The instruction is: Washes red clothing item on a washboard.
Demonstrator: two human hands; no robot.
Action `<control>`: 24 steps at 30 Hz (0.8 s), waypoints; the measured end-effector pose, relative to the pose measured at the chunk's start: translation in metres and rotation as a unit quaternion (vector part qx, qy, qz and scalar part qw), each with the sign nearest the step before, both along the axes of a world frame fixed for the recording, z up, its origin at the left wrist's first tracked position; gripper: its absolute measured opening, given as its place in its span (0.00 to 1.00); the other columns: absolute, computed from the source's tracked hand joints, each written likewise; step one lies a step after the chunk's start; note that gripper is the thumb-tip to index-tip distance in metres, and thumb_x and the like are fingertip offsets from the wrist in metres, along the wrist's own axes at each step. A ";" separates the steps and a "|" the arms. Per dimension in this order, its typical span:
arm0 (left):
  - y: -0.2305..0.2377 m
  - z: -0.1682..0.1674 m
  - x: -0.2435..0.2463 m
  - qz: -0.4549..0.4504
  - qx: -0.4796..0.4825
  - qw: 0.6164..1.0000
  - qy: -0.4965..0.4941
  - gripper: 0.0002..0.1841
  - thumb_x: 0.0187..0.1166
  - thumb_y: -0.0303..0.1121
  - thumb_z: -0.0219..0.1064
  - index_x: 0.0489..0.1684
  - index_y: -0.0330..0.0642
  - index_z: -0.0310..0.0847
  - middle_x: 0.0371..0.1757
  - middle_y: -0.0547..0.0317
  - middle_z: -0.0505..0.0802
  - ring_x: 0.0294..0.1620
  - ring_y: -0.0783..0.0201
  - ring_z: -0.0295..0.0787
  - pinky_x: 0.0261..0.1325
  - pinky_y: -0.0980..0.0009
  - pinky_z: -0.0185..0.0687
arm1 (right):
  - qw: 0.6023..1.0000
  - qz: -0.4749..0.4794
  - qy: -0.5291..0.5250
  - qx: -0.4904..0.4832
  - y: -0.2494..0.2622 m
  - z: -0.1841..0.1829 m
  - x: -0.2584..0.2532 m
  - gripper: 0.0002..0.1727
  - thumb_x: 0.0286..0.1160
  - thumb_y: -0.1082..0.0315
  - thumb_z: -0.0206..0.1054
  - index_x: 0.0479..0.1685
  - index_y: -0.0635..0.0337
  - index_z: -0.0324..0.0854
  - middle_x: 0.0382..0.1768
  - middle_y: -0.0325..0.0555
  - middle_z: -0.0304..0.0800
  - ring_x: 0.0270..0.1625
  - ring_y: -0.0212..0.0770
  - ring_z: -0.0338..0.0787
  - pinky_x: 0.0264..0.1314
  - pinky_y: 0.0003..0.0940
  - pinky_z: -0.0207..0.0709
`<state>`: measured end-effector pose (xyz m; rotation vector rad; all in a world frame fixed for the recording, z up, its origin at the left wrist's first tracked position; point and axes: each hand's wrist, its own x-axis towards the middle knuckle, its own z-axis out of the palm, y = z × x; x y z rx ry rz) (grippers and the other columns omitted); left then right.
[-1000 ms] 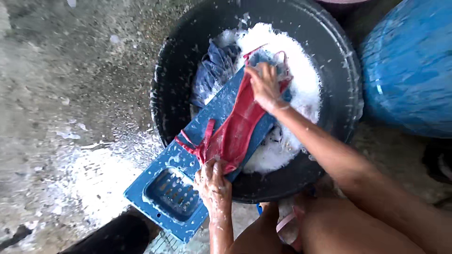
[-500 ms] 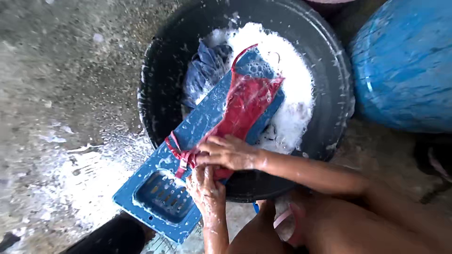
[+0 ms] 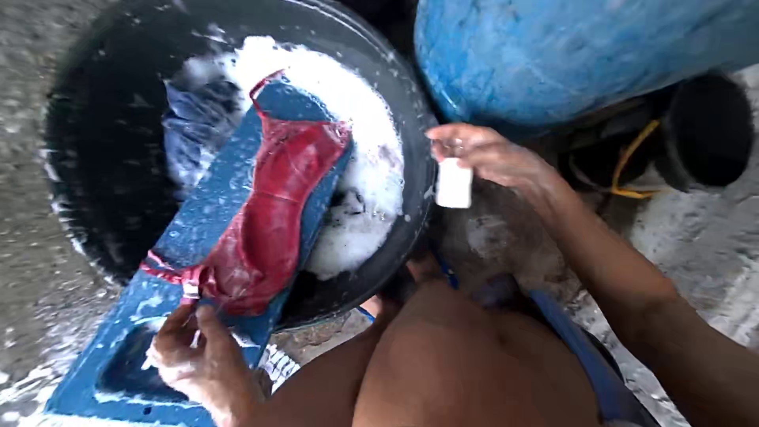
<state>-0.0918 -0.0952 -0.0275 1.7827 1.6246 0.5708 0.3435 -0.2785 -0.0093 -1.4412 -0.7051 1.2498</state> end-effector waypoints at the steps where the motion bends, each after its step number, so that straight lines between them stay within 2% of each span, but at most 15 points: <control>1: 0.002 0.001 0.007 0.008 0.012 0.998 0.063 0.31 0.85 0.43 0.64 0.72 0.20 0.71 0.71 0.21 0.79 0.71 0.43 0.80 0.75 0.58 0.75 | 1.000 -0.006 -0.007 -0.002 -0.040 -0.009 0.009 0.29 0.68 0.74 0.57 0.75 0.60 0.74 0.64 0.41 0.87 0.62 0.31 0.86 0.67 0.31 0.81; 3: 0.009 0.000 0.026 -0.007 0.026 0.986 0.163 0.38 0.79 0.52 0.68 0.68 0.18 0.74 0.71 0.12 0.74 0.76 0.23 0.71 0.80 0.40 0.65 | 0.998 -0.020 -0.011 -0.055 -0.105 -0.029 0.018 0.24 0.68 0.70 0.62 0.68 0.56 0.81 0.60 0.38 0.89 0.59 0.31 0.87 0.61 0.29 0.83; 5: 0.013 -0.001 0.049 -0.027 0.017 0.971 0.239 0.38 0.78 0.53 0.69 0.66 0.18 0.76 0.72 0.10 0.74 0.78 0.17 0.66 0.81 0.31 0.58 | 0.985 -0.014 -0.007 -0.173 -0.149 -0.058 0.014 0.24 0.69 0.78 0.57 0.69 0.62 0.76 0.62 0.46 0.86 0.59 0.34 0.86 0.59 0.31 0.82; 8: 0.019 -0.005 0.068 -0.073 0.007 0.969 0.237 0.24 0.84 0.37 0.64 0.65 0.20 0.78 0.70 0.16 0.79 0.77 0.22 0.71 0.81 0.35 0.61 | 0.934 0.082 -0.060 -0.343 -0.181 -0.117 0.003 0.24 0.82 0.81 0.55 0.78 0.68 0.69 0.71 0.58 0.79 0.67 0.43 0.83 0.68 0.37 0.77; 11: 0.019 -0.003 0.054 -0.010 0.008 0.991 0.132 0.24 0.87 0.31 0.58 0.72 0.17 0.71 0.69 0.22 0.83 0.74 0.35 0.80 0.79 0.45 0.69 | 0.858 0.193 -0.223 -0.420 -0.161 -0.125 0.001 0.23 0.84 0.75 0.62 0.76 0.71 0.75 0.76 0.71 0.76 0.79 0.66 0.76 0.83 0.59 0.65; 13: 0.018 -0.001 0.028 0.108 -0.034 0.992 -0.062 0.23 0.90 0.30 0.53 0.76 0.20 0.63 0.57 0.41 0.86 0.54 0.61 0.87 0.62 0.65 0.83 | 0.873 0.156 -0.281 -0.366 -0.125 -0.094 0.000 0.20 0.87 0.72 0.60 0.72 0.72 0.78 0.69 0.72 0.82 0.72 0.67 0.82 0.78 0.62 0.70; 14: 0.017 0.001 0.017 0.159 -0.055 0.972 -0.162 0.19 0.92 0.30 0.50 0.74 0.25 0.59 0.46 0.55 0.85 0.41 0.71 0.88 0.50 0.71 0.88 | 0.894 0.124 -0.302 -0.306 -0.097 -0.069 -0.001 0.17 0.88 0.72 0.59 0.68 0.73 0.81 0.62 0.71 0.86 0.64 0.65 0.87 0.73 0.60 0.75; 15: 0.015 0.006 0.008 0.201 -0.068 0.950 -0.227 0.18 0.93 0.30 0.48 0.75 0.29 0.56 0.41 0.61 0.84 0.35 0.74 0.87 0.43 0.72 0.89 | 0.910 0.090 -0.331 -0.231 -0.069 -0.048 -0.002 0.15 0.88 0.72 0.59 0.62 0.72 0.84 0.56 0.67 0.90 0.57 0.61 0.91 0.67 0.59 0.80; 17: 0.010 0.014 0.003 0.255 -0.059 0.937 -0.230 0.21 0.93 0.30 0.49 0.79 0.31 0.51 0.42 0.60 0.81 0.32 0.76 0.85 0.38 0.77 0.87 | 0.913 0.042 -0.395 -0.096 -0.002 -0.026 -0.003 0.14 0.89 0.68 0.59 0.58 0.65 0.86 0.52 0.57 0.93 0.52 0.52 0.94 0.62 0.53 0.86; 18: 0.008 0.013 0.005 0.254 -0.035 0.949 -0.185 0.24 0.91 0.29 0.52 0.81 0.29 0.50 0.47 0.55 0.81 0.37 0.76 0.85 0.42 0.78 0.85 | 0.908 0.033 -0.414 -0.060 0.036 -0.026 -0.001 0.14 0.89 0.65 0.58 0.59 0.63 0.86 0.55 0.56 0.92 0.55 0.50 0.93 0.64 0.51 0.85; 19: 0.006 0.011 0.008 0.232 -0.002 0.965 -0.122 0.29 0.88 0.28 0.58 0.82 0.23 0.49 0.58 0.45 0.81 0.49 0.71 0.84 0.53 0.77 0.83 | 0.905 0.030 -0.419 -0.060 0.078 -0.033 0.003 0.16 0.88 0.65 0.59 0.62 0.64 0.86 0.59 0.59 0.90 0.61 0.53 0.91 0.68 0.52 0.82; 20: 0.005 0.010 0.013 0.194 0.029 0.979 -0.058 0.35 0.84 0.29 0.64 0.84 0.18 0.48 0.72 0.29 0.77 0.68 0.57 0.80 0.71 0.69 0.77 | 0.901 0.029 -0.425 -0.088 0.118 -0.048 0.007 0.18 0.86 0.65 0.61 0.67 0.65 0.84 0.65 0.64 0.86 0.68 0.58 0.86 0.74 0.54 0.77; 21: 0.007 0.007 0.019 0.152 0.061 0.986 0.015 0.41 0.82 0.35 0.68 0.85 0.16 0.48 0.79 0.18 0.70 0.79 0.41 0.71 0.81 0.59 0.68 | 0.891 0.032 -0.433 -0.137 0.154 -0.071 0.010 0.22 0.84 0.66 0.63 0.74 0.66 0.78 0.73 0.67 0.79 0.76 0.62 0.79 0.80 0.57 0.71; 22: 0.009 0.003 0.027 0.125 0.087 0.984 0.094 0.45 0.80 0.42 0.69 0.85 0.15 0.49 0.80 0.12 0.66 0.82 0.27 0.65 0.85 0.47 0.59 | 0.877 0.035 -0.443 -0.184 0.182 -0.098 0.008 0.28 0.83 0.68 0.63 0.82 0.66 0.71 0.79 0.69 0.71 0.82 0.65 0.73 0.84 0.59 0.67; 24: 0.015 -0.005 0.046 0.084 0.090 0.971 0.205 0.46 0.80 0.54 0.66 0.84 0.18 0.58 0.82 0.10 0.63 0.83 0.15 0.57 0.82 0.30 0.50 | 0.865 0.018 -0.444 -0.232 0.210 -0.138 -0.019 0.33 0.80 0.71 0.62 0.86 0.69 0.63 0.84 0.72 0.65 0.87 0.68 0.65 0.88 0.62 0.58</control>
